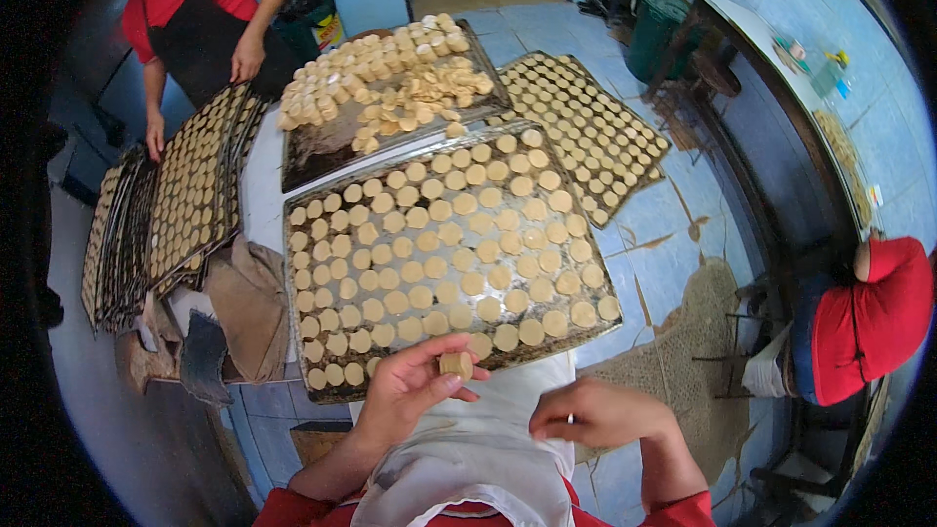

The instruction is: The person assembles small round biscuits by hand, placing one on top of another to form stacked pairs on a metal tray. A coworker in the background also handles trays of biscuits. The person continues stacking biscuits one at a time across the tray surface.

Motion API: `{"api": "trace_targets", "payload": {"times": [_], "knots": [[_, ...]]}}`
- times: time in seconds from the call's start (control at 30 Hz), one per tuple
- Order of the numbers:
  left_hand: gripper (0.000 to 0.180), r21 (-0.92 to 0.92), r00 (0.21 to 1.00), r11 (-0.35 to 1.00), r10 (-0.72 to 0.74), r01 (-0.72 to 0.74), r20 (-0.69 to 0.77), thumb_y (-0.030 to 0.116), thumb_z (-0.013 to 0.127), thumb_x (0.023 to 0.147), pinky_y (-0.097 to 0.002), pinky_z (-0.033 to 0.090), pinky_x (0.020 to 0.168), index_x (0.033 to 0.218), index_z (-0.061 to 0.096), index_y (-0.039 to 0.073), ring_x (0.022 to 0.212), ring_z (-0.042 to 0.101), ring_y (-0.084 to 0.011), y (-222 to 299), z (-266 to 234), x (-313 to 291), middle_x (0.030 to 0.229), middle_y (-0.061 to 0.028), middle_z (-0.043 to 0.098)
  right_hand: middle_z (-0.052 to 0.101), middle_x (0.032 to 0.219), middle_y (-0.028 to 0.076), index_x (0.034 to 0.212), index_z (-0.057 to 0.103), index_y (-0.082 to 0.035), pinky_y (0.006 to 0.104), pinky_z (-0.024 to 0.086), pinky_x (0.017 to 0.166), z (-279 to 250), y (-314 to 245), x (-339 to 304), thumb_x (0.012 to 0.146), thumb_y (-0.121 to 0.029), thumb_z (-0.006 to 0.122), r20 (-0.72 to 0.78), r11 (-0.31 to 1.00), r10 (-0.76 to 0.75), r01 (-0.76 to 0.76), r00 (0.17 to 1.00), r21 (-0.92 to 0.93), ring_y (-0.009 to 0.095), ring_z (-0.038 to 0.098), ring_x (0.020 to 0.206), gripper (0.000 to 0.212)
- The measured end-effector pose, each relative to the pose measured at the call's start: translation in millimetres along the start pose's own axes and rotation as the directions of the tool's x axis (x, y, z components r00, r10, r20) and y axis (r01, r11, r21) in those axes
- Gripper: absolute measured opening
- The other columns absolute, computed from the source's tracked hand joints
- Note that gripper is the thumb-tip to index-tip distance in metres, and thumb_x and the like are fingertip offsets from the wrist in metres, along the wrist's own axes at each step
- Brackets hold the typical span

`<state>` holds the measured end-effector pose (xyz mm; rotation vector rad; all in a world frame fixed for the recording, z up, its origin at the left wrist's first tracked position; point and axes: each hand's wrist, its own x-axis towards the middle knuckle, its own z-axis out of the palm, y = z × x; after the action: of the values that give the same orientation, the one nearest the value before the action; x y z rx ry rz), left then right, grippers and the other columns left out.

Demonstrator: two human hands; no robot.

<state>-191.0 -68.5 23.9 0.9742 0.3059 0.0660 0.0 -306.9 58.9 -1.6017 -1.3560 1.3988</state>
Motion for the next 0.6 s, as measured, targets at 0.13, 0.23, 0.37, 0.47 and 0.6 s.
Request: {"api": "trace_targets", "payload": {"times": [0.13,0.23,0.37,0.47,0.6], "knots": [[0.044,0.070,0.986,0.996,0.066,-0.056,-0.156,-0.005,0.066,0.109,-0.0394,0.067,0.099,0.152,0.059,-0.004,0.128,0.072,-0.0311,8,-28,-18,0.140,-0.0164,0.068,0.078,0.106,0.016,0.114,0.078,0.002,0.0395,0.058,0.088,-29,-2,38,0.109,-0.020,0.073,0.295,0.993,-0.112,0.117,0.949,0.001,0.032,0.075,0.102,0.023],[0.042,0.035,0.964,0.993,0.115,-0.110,-0.239,-0.005,0.067,0.108,-0.0398,0.067,0.099,0.149,0.061,-0.005,0.128,0.073,-0.0317,14,-37,-36,0.139,-0.0169,0.069,0.078,0.115,0.014,0.135,0.069,0.004,0.0331,0.060,0.084,-66,-44,64,0.112,-0.021,0.069,-0.382,0.936,0.012,0.124,0.924,0.329,0.018,0.076,0.097,0.033],[0.040,0.021,0.913,0.977,0.208,-0.214,-0.351,-0.007,0.066,0.107,-0.0402,0.067,0.100,0.147,0.062,-0.005,0.128,0.073,-0.0326,21,-45,-61,0.138,-0.0177,0.070,0.064,0.152,0.024,0.168,0.041,-0.001,0.0356,0.061,0.087,-73,-71,93,0.107,-0.026,0.078,-0.733,0.989,-0.133,0.047,0.667,-0.138,0.023,0.077,0.110,0.075],[0.040,0.068,0.853,0.962,0.266,-0.264,-0.449,-0.009,0.065,0.107,-0.0409,0.067,0.100,0.146,0.062,-0.006,0.127,0.073,-0.0334,23,-59,-82,0.138,-0.0185,0.070,0.064,0.152,0.023,0.167,0.043,-0.003,0.0355,0.060,0.087,-69,-68,86,0.104,-0.025,0.080,-0.656,0.987,-0.115,0.010,0.746,-0.162,0.024,0.076,0.111,0.076],[0.039,0.317,0.706,0.893,0.447,-0.320,-0.549,-0.010,0.067,0.104,-0.0377,0.060,0.106,0.143,0.065,-0.006,0.124,0.074,-0.0273,27,-84,-100,0.135,-0.0177,0.073,0.069,0.143,0.022,0.158,0.054,-0.001,0.0361,0.059,0.082,-76,-23,50,0.103,-0.024,0.081,-0.823,0.860,-0.177,-0.322,0.539,-0.396,0.024,0.075,0.109,0.066]]}}
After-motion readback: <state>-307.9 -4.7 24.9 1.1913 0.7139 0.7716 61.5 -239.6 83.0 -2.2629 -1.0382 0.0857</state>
